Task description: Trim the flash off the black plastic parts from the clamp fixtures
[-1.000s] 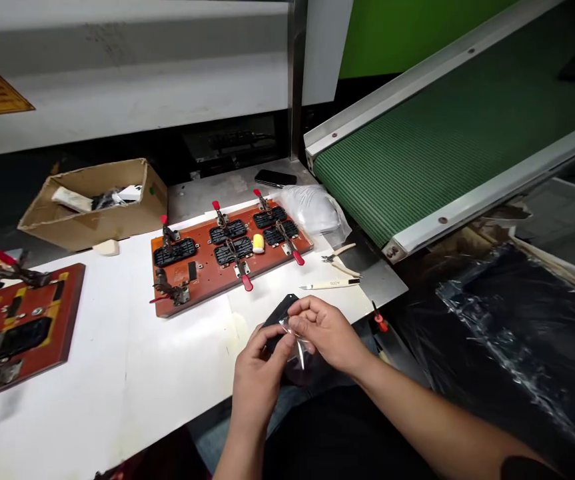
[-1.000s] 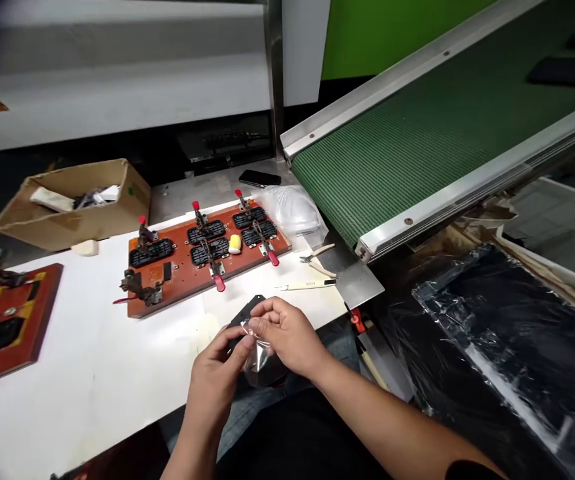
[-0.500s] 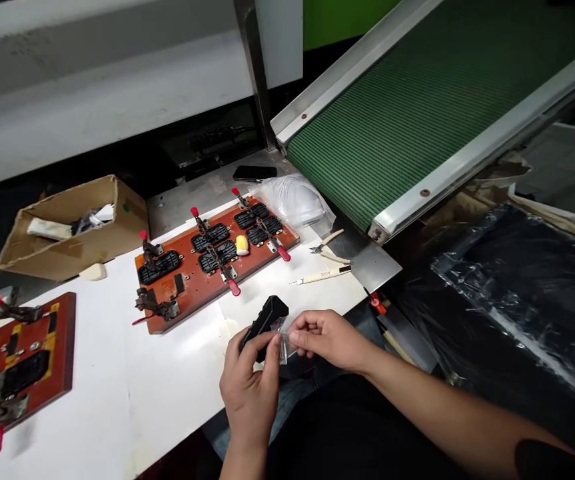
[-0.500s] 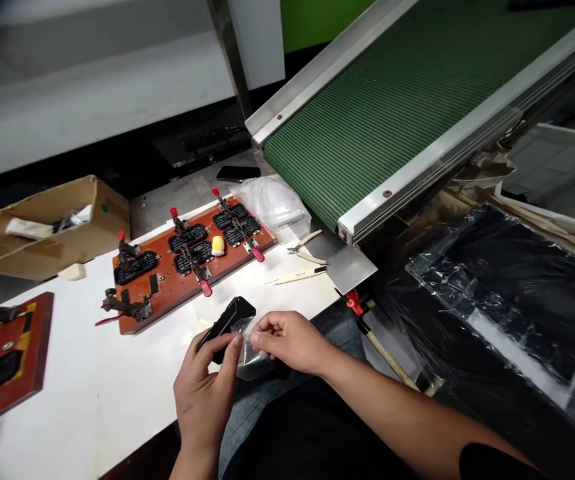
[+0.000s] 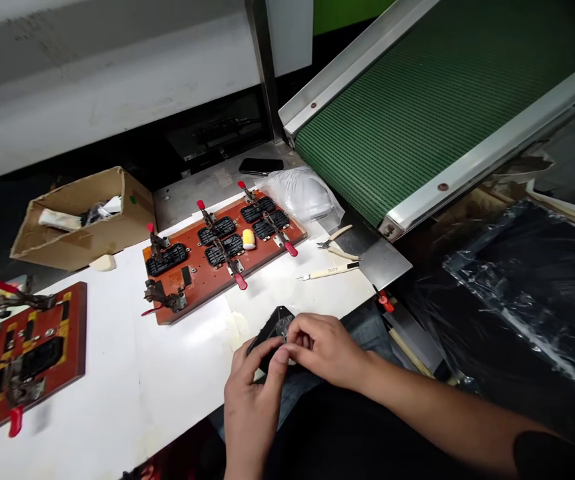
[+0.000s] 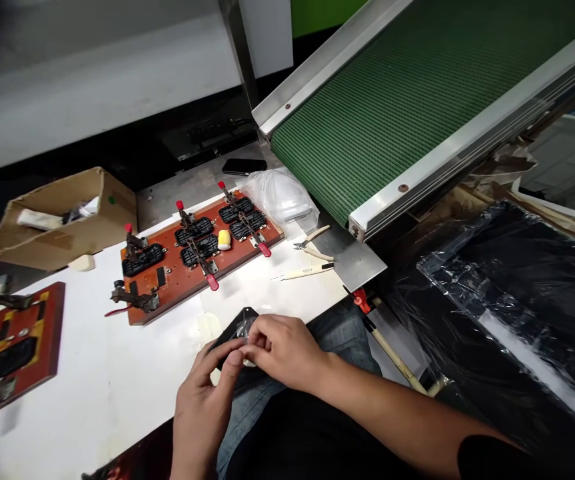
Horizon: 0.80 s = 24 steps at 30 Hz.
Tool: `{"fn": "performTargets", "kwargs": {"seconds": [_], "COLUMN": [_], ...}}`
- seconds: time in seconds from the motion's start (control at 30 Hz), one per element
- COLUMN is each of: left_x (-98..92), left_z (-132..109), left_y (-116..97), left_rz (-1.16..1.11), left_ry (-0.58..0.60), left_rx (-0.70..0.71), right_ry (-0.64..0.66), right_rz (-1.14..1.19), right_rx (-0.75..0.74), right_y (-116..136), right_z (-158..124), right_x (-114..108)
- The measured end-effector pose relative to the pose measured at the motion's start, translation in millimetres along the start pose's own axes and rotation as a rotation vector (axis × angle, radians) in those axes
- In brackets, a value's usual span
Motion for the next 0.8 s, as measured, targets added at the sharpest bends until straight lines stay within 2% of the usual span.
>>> {"fn": "performTargets", "kwargs": {"seconds": [0.1, 0.2, 0.3, 0.4, 0.57, 0.63, 0.7, 0.77, 0.8], "left_x": [3.6, 1.5, -4.4, -5.8, 2.4, 1.4, -6.8, -18.7, -24.0], "left_z": [1.5, 5.8, 10.3, 11.6, 7.9, 5.9, 2.2, -4.1, -7.5], "left_y": [4.3, 11.2, 19.5, 22.2, 15.5, 17.1, 23.4, 34.0, 39.8], "left_rz": [-0.087, -0.122, -0.046, 0.048, 0.063, 0.009, -0.117, -0.313, -0.408], "left_ry": [0.047, 0.053, -0.002, -0.078, -0.119, -0.131, -0.22, -0.308, -0.311], "left_rx": [-0.134, -0.177, -0.144, -0.073, 0.001, -0.044, -0.122, -0.224, -0.278], "right_ry": [0.112, 0.142, -0.021, -0.149, -0.084, -0.111, -0.201, -0.288, -0.304], "right_rz": [0.021, 0.166, 0.147, 0.033, 0.23, 0.246, 0.139, -0.035, -0.117], "right_rx": [-0.071, 0.106, 0.239, 0.201, 0.233, 0.256, 0.227, 0.13, 0.057], "right_y": [1.5, -8.6, -20.7, -23.8, -23.2, -26.0, -29.0, -28.8, -26.9], "right_z": [-2.6, -4.8, -4.2, -2.3, -1.4, -0.3, 2.3, 5.8, 7.7], "right_x": [13.0, 16.0, 7.3, 2.2, 15.9, 14.6, 5.7, -5.2, -9.0]}}
Point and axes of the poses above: each hand's wrist, its own z-axis towards the middle knuckle, its own x-axis out of the palm, y = z × x, the point moved 3 cm from there along z, towards the middle knuckle, and after that the axes turned 11 degrees about -x, right-handed, at the moved point
